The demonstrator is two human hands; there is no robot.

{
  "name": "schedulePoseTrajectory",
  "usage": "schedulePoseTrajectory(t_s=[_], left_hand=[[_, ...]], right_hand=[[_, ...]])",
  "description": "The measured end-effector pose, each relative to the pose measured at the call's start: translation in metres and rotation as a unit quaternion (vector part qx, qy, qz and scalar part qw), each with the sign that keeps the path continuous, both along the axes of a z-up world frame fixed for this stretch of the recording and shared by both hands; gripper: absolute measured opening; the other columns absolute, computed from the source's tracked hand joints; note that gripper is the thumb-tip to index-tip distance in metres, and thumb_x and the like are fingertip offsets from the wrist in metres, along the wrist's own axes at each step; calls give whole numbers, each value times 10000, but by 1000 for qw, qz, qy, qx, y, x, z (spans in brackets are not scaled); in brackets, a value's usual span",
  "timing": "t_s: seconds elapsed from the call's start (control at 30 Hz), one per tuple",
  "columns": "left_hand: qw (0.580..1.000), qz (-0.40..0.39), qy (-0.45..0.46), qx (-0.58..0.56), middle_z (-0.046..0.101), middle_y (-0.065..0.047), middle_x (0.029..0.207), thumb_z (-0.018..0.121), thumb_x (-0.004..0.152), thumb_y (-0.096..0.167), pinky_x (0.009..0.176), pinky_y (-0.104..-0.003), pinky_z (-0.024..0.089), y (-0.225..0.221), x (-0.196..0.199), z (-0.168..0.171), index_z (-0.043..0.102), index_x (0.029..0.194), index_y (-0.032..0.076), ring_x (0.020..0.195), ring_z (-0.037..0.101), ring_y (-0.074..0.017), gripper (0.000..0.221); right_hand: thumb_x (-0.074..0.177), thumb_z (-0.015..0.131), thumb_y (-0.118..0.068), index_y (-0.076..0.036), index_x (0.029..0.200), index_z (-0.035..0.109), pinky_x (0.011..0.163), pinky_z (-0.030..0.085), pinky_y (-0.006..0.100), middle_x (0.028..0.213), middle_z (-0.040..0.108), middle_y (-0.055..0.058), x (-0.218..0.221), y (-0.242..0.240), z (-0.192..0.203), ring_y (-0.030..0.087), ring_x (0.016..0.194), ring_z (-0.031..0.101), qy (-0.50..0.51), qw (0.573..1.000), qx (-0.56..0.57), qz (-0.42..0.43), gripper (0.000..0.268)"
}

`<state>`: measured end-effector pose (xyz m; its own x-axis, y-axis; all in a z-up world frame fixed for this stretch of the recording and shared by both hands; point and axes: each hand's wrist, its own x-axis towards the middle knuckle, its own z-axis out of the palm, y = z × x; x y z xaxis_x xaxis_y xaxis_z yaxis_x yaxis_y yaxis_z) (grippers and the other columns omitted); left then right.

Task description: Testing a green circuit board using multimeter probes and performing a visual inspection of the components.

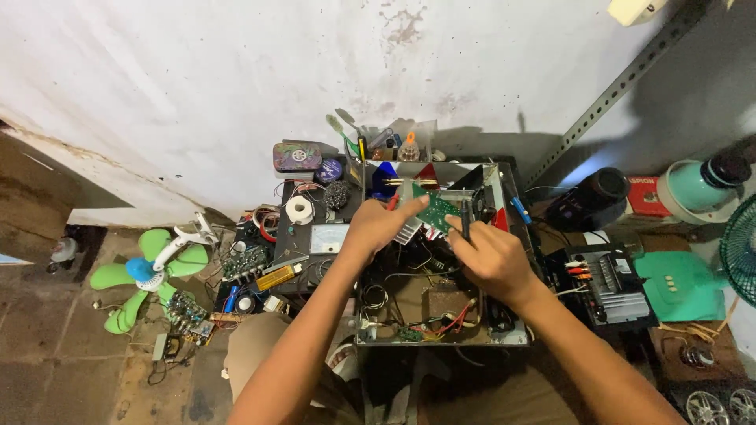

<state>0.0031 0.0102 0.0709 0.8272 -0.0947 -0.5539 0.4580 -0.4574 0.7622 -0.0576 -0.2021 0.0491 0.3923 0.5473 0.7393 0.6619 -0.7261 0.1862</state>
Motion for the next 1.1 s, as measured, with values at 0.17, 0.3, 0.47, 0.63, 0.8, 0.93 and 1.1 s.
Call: schedulePoseTrajectory(t_s=[0.17, 0.3, 0.47, 0.63, 0.8, 0.93, 1.1], left_hand=[[1000, -16, -4, 16, 679, -228, 1140, 764, 749, 517, 875, -493, 537, 1, 4, -8, 667, 1296, -65, 1091, 691, -370, 804], [1000, 3, -12, 11, 669, -187, 1004, 785, 746, 466, 711, -451, 534, 4, 7, -24, 707, 1215, -54, 923, 685, -321, 704], [1000, 17, -14, 6, 661, -165, 973, 784, 751, 440, 664, -428, 524, 8, 8, -36, 719, 1195, -30, 866, 673, -308, 650], [999, 28, -17, -6, 670, -175, 982, 789, 751, 433, 739, -420, 531, 9, 0, -27, 712, 1236, -35, 915, 673, -317, 678], [1000, 27, -16, -3, 679, -175, 986, 811, 729, 476, 749, -411, 538, 15, -1, -31, 714, 1244, -18, 923, 685, -314, 720], [999, 38, -9, -13, 672, -171, 991, 806, 751, 447, 729, -400, 532, 15, -14, -9, 697, 1277, -24, 905, 664, -297, 714], [1000, 2, -13, -14, 657, -279, 1258, 800, 758, 421, 904, -467, 534, 17, -21, 13, 582, 1429, -50, 1134, 671, -400, 848]], right_hand=[[985, 652, -69, -89, 883, 680, 593, 555, 303, 877, 721, 91, -7, -3, 4, 252, 694, 682, 41, 999, 7, 1, 108], [935, 740, -265, -85, 969, 704, 700, 600, 368, 1021, 764, 135, -4, -17, -22, 298, 822, 735, 155, 982, 107, 18, 187], [883, 814, -268, -33, 1094, 698, 791, 591, 447, 1091, 765, 180, -14, -13, -2, 360, 958, 743, 286, 915, 278, -61, 336], [961, 734, -279, -29, 1141, 681, 790, 598, 490, 1104, 760, 209, -7, -11, 5, 386, 958, 746, 401, 846, 298, -184, 313], [938, 767, -338, -64, 1190, 695, 727, 575, 470, 899, 753, 216, 15, -16, -10, 364, 837, 740, 466, 791, 307, -252, 379], [898, 800, -280, -161, 1148, 743, 751, 579, 410, 917, 772, 160, 20, -13, -24, 311, 863, 751, 487, 761, 356, -239, 283], [831, 815, -47, -83, 1174, 748, 828, 593, 382, 1086, 755, 213, 22, -14, -36, 232, 887, 733, 499, 715, 463, -160, 351]])
